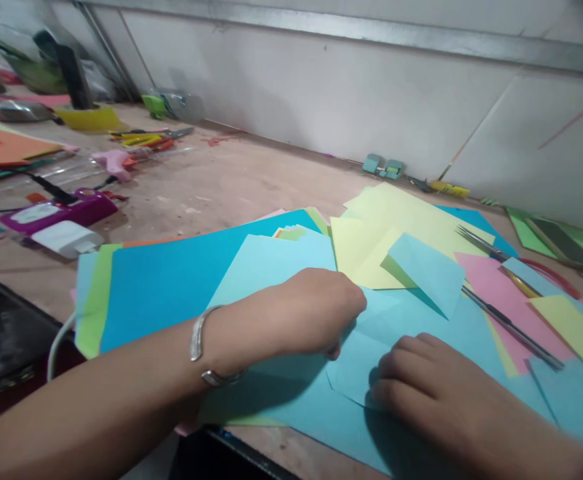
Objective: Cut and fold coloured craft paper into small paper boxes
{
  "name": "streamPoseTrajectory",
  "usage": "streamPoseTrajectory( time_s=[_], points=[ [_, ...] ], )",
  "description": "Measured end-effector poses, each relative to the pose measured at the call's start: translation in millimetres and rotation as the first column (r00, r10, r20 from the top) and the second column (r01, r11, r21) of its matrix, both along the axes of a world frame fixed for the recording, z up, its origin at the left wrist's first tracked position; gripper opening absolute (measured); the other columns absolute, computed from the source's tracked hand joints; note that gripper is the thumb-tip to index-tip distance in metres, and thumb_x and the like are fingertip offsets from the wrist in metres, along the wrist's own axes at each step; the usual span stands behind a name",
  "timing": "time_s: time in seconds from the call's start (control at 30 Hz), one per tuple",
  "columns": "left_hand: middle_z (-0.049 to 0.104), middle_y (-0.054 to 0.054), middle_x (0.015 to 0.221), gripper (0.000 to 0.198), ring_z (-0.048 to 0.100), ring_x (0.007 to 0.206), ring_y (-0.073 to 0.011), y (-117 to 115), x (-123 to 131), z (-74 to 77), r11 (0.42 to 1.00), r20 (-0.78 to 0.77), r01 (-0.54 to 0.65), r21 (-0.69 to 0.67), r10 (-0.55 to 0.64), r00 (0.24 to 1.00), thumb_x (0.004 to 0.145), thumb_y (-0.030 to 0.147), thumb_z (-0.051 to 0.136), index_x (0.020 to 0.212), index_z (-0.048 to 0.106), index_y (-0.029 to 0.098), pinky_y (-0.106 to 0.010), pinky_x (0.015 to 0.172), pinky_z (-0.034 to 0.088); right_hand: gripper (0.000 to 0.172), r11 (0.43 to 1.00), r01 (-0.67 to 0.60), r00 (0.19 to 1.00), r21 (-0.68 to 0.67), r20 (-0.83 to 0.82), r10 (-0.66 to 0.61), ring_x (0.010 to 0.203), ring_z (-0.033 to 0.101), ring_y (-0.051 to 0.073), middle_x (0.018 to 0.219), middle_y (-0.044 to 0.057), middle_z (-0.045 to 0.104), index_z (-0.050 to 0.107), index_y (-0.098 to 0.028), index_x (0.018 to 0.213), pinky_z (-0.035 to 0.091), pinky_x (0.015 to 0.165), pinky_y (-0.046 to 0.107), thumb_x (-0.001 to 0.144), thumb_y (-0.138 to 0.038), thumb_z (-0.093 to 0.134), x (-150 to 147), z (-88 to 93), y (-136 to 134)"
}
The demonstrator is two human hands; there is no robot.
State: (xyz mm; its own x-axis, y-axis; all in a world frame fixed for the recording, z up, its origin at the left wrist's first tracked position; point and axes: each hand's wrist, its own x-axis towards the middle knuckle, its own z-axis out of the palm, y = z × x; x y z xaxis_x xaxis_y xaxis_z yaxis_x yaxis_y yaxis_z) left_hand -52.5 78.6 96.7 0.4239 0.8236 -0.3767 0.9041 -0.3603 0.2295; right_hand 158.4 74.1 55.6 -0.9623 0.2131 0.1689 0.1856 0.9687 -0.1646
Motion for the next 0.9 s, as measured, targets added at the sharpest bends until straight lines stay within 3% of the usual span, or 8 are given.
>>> streamPoseTrajectory(
  time_s=[0.17, 0.3, 0.4, 0.57, 0.8, 0.9],
  points=[
    [0.071, -0.005, 0.079, 0.018, 0.065, 0.071, -0.0214, -0.8, -0.9, 3.5, 1.0, -0.054, -0.003, 0.008, 0.004, 0.999, 0.067, 0.026, 0.082, 0.078, 0.07, 0.018, -0.026, 0.051, 0.036, 0.024, 0.956, -0.024, 0.996, -0.292, -0.086, -0.001, 0.087, 0.055, 0.017, 0.096, 0.006, 0.063, 0.058, -0.02, 0.087, 0.043, 0.075, 0.032, 0.086, -0.003, 0.042, 5.7, -4.0, 25.1],
    [0.07, -0.007, 0.074, 0.017, 0.065, 0.069, -0.0229, -3.3, 0.5, 5.0, 0.998, -0.105, -0.033, 0.057, 0.038, 0.994, 0.068, 0.029, 0.081, 0.074, 0.071, 0.017, -0.027, 0.051, 0.037, 0.016, 0.906, 0.033, 0.992, -0.422, -0.1, -0.083, 0.076, 0.056, 0.014, 0.084, 0.004, 0.064, 0.057, -0.02, 0.086, 0.046, 0.068, 0.026, 0.09, -0.009, 0.046, 3.3, -2.4, 30.8],
    [0.07, -0.008, 0.067, 0.017, 0.065, 0.066, -0.0244, -3.9, 1.7, 3.1, 0.997, -0.097, -0.017, 0.08, 0.025, 0.995, 0.069, 0.03, 0.079, 0.068, 0.071, 0.016, -0.028, 0.049, 0.036, 0.014, 0.914, 0.121, 0.975, -0.388, -0.126, -0.183, 0.064, 0.054, 0.012, 0.074, 0.001, 0.062, 0.056, -0.02, 0.083, 0.042, 0.058, 0.022, 0.091, -0.013, 0.047, -1.7, -4.8, 29.1],
    [0.071, -0.008, 0.068, 0.011, 0.066, 0.065, -0.0231, -6.3, 4.2, 5.2, 0.997, -0.102, 0.06, 0.048, -0.055, 0.993, 0.075, 0.027, 0.073, 0.072, 0.073, 0.017, -0.027, 0.047, 0.032, 0.018, 0.949, 0.214, 0.95, -0.231, -0.179, -0.258, 0.06, 0.051, 0.013, 0.067, 0.0, 0.06, 0.055, -0.02, 0.077, 0.04, 0.055, 0.023, 0.091, -0.013, 0.047, -11.3, -13.4, 22.4],
    [0.072, -0.006, 0.067, 0.023, 0.068, 0.065, -0.0231, -7.7, 6.3, 11.2, 0.996, -0.125, 0.081, -0.036, -0.085, 0.989, 0.074, 0.041, 0.076, 0.073, 0.073, 0.018, -0.027, 0.045, 0.031, 0.012, 0.949, 0.293, 0.916, -0.113, -0.253, -0.313, 0.065, 0.054, 0.017, 0.07, 0.002, 0.06, 0.061, -0.018, 0.091, 0.042, 0.057, 0.027, 0.094, -0.022, 0.05, -15.1, -24.8, 18.2],
    [0.073, -0.008, 0.068, 0.028, 0.068, 0.065, -0.025, -6.7, 5.8, 9.8, 0.997, -0.142, 0.081, -0.012, -0.082, 0.986, 0.074, 0.045, 0.075, 0.076, 0.075, 0.017, -0.028, 0.045, 0.031, 0.012, 0.958, 0.263, 0.922, -0.112, -0.264, -0.283, 0.066, 0.053, 0.017, 0.072, 0.003, 0.059, 0.059, -0.018, 0.085, 0.041, 0.059, 0.027, 0.093, -0.021, 0.051, -15.7, -26.5, 18.6]
  ],
)
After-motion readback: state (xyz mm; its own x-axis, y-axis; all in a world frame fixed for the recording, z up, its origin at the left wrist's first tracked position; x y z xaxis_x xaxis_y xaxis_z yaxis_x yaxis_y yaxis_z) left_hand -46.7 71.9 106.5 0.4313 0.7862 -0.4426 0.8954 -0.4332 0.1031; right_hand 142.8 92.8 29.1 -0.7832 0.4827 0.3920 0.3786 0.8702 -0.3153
